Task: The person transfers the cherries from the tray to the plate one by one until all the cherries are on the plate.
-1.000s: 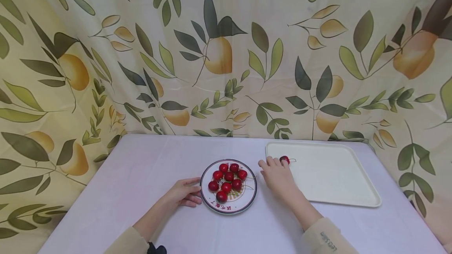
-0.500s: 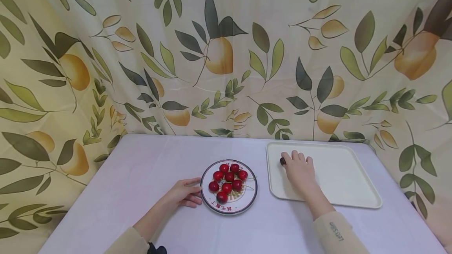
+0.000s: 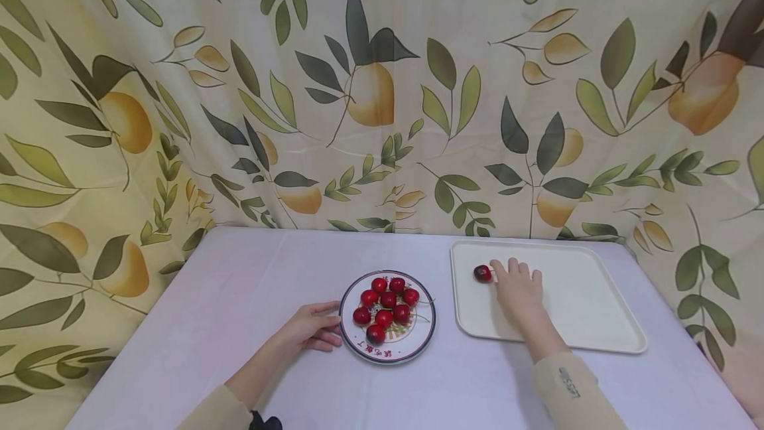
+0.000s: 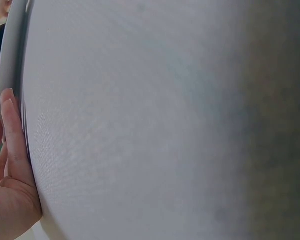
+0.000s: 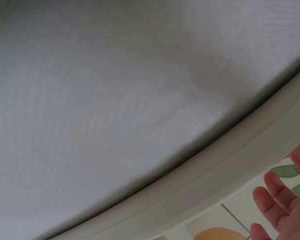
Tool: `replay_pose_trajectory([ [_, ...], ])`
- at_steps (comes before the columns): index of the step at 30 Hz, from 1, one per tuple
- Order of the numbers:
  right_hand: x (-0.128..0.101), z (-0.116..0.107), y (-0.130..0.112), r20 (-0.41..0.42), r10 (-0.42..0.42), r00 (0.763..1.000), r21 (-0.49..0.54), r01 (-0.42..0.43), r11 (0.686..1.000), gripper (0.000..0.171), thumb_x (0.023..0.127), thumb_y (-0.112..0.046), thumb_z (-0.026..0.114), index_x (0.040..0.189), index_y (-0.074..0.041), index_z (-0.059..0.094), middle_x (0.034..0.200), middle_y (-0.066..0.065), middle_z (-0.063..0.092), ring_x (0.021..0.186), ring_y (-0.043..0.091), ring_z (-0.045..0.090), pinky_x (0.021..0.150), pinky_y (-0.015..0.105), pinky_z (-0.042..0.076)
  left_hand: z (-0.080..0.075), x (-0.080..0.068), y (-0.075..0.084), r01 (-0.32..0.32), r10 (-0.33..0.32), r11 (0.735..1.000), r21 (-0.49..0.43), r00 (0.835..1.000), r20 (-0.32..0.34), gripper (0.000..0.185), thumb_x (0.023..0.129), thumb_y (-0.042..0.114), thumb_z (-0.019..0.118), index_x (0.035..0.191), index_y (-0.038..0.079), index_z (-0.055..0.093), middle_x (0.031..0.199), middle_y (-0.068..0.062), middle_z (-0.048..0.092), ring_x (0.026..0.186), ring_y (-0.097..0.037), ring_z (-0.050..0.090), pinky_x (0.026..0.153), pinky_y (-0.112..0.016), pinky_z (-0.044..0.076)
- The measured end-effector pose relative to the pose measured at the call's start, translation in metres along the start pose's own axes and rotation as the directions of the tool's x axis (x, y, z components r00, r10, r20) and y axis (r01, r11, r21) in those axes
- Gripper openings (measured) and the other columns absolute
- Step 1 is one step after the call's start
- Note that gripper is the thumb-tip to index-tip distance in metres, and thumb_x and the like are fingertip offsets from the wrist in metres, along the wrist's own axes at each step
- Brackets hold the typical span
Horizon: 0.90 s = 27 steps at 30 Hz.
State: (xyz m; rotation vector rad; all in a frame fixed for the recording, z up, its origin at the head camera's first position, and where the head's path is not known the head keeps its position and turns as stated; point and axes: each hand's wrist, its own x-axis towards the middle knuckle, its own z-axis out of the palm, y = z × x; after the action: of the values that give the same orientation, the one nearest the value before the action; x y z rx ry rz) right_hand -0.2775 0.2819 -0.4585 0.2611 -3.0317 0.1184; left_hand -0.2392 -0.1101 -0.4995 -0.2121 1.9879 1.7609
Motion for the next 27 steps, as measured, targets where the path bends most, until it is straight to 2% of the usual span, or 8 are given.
replay_pose_trajectory([
  [6, 0.0001, 0.0033, 0.0030, 0.008, -0.002, 1.000, 0.002, 0.002, 1.000, 0.037, 0.087, -0.010, 0.057, 0.122, -0.001, 0.046, 0.099, 0.025, 0.046, 0.091, 0.042, 0.043, 0.074, 0.057, 0.033, 0.0002, 0.0007, 0.0000, 0.006, -0.006, 1.000, -0.004, 1.000, -0.001, 0.051, 0.089, 0.015, 0.058, 0.136, 0.006, 0.042, 0.077, -0.009, 0.068, 0.062, -0.019, 0.067, 0.057, -0.031, 0.056],
  [17, 0.0015, 0.0049, 0.0019, 0.014, -0.008, 1.000, -0.010, 0.008, 1.000, 0.023, 0.088, -0.011, 0.056, 0.107, 0.000, 0.049, 0.088, 0.019, 0.046, 0.082, 0.037, 0.044, 0.069, 0.052, 0.033, 0.0008, -0.0003, 0.0004, 0.005, -0.005, 1.000, -0.005, 1.000, -0.002, 0.050, 0.089, 0.014, 0.057, 0.136, 0.006, 0.042, 0.076, -0.009, 0.068, 0.062, -0.019, 0.067, 0.056, -0.031, 0.056],
  [27, 0.0010, 0.0040, -0.0017, 0.002, -0.019, 1.000, -0.024, 0.019, 1.000, 0.020, 0.089, -0.009, 0.054, 0.105, 0.004, 0.051, 0.086, 0.019, 0.046, 0.081, 0.037, 0.046, 0.068, 0.051, 0.034, 0.0003, -0.0012, 0.0008, -0.003, 0.003, 1.000, 0.006, 1.000, -0.005, 0.050, 0.089, 0.014, 0.058, 0.136, 0.005, 0.043, 0.077, -0.009, 0.068, 0.063, -0.020, 0.068, 0.057, -0.032, 0.056],
])
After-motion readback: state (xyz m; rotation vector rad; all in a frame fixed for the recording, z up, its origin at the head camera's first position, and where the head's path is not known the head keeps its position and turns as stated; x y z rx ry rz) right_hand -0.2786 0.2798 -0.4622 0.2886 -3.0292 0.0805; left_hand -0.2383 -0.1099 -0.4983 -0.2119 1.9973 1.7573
